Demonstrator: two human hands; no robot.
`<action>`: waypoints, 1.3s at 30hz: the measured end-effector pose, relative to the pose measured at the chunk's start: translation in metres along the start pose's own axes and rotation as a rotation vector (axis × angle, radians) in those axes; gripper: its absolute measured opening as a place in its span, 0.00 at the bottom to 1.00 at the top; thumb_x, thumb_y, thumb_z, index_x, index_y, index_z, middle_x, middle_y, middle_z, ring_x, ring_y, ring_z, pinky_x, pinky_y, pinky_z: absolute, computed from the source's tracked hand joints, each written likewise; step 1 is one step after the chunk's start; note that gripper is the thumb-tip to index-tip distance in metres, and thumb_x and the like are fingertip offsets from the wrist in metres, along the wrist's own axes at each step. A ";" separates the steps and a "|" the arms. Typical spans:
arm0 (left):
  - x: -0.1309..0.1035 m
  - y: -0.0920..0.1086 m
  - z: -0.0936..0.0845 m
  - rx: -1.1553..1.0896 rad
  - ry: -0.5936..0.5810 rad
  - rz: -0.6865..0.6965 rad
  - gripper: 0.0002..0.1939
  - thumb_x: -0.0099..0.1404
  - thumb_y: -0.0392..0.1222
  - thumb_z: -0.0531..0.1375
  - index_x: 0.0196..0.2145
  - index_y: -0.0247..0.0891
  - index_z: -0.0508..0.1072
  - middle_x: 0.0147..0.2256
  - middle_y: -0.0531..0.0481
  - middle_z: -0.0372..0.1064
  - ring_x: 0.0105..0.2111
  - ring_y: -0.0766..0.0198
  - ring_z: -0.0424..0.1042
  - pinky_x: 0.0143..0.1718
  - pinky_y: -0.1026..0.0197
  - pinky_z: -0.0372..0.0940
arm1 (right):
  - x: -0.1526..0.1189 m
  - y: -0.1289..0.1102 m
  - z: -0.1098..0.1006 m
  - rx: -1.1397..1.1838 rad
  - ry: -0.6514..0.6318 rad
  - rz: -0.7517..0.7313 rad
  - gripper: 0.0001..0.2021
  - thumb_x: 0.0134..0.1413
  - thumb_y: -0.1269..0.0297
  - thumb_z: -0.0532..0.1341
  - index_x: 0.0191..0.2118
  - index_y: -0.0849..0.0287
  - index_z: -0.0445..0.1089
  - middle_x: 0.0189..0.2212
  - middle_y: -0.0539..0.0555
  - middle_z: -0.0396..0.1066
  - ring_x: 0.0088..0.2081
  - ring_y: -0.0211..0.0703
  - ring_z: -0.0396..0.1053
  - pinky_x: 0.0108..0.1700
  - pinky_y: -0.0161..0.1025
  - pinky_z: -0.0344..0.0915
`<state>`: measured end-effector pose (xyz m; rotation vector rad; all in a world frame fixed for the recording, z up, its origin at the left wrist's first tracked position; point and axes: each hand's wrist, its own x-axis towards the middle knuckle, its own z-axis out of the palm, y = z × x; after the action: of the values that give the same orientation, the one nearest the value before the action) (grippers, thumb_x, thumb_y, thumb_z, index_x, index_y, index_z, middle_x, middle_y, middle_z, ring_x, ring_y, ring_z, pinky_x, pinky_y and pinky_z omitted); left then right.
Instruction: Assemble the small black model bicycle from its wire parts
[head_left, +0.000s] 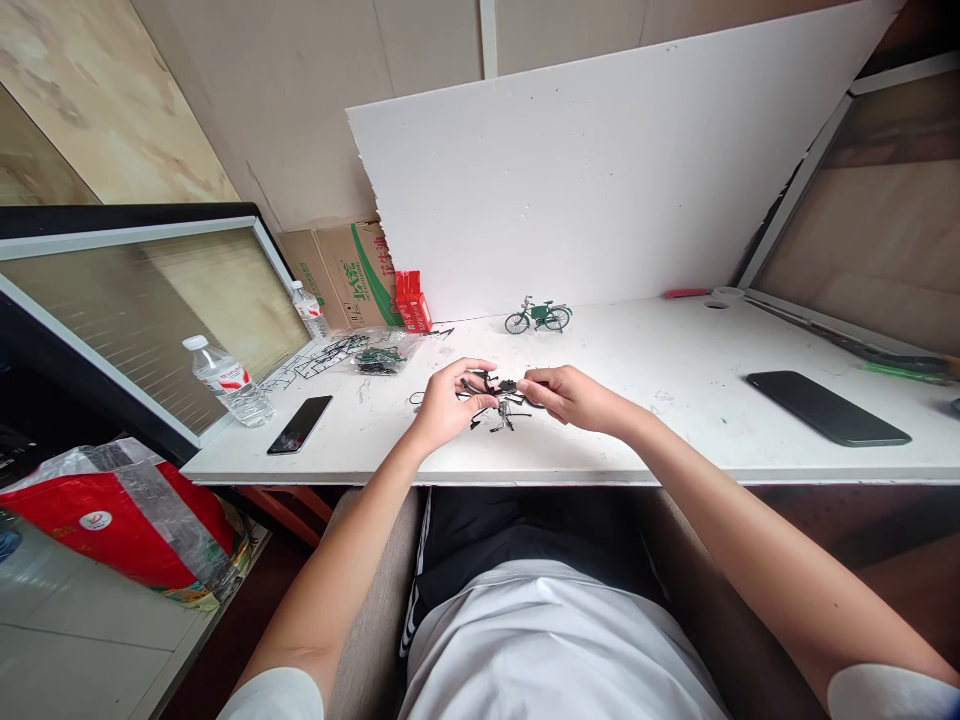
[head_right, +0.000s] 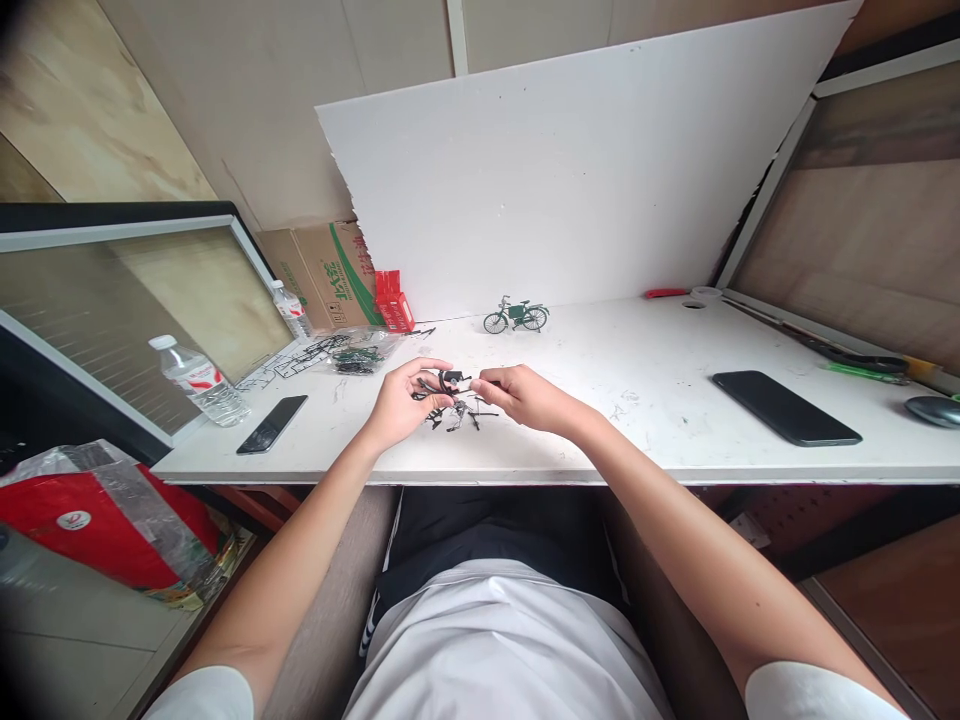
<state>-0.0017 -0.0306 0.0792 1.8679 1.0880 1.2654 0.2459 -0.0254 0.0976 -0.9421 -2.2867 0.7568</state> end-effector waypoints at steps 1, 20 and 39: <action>0.000 0.000 0.000 -0.001 -0.002 -0.002 0.24 0.57 0.35 0.74 0.51 0.39 0.78 0.36 0.47 0.82 0.41 0.56 0.80 0.45 0.56 0.68 | 0.000 -0.001 0.000 0.005 -0.003 0.012 0.28 0.72 0.37 0.48 0.30 0.55 0.61 0.20 0.46 0.56 0.24 0.37 0.53 0.29 0.38 0.52; -0.001 0.001 0.003 0.002 0.039 0.009 0.21 0.56 0.33 0.73 0.48 0.39 0.80 0.40 0.46 0.80 0.41 0.57 0.79 0.46 0.57 0.69 | -0.001 0.004 0.001 0.000 -0.049 0.017 0.22 0.72 0.41 0.51 0.35 0.54 0.64 0.22 0.46 0.60 0.24 0.38 0.60 0.29 0.37 0.56; -0.002 -0.005 0.005 0.020 0.030 0.026 0.20 0.58 0.32 0.71 0.48 0.41 0.80 0.36 0.48 0.80 0.40 0.57 0.79 0.46 0.57 0.71 | -0.001 0.005 0.001 0.002 -0.072 0.099 0.28 0.72 0.38 0.50 0.35 0.56 0.71 0.16 0.46 0.62 0.21 0.39 0.59 0.31 0.38 0.59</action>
<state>0.0015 -0.0298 0.0721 1.8893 1.0985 1.3058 0.2484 -0.0235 0.0930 -1.0491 -2.3144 0.8473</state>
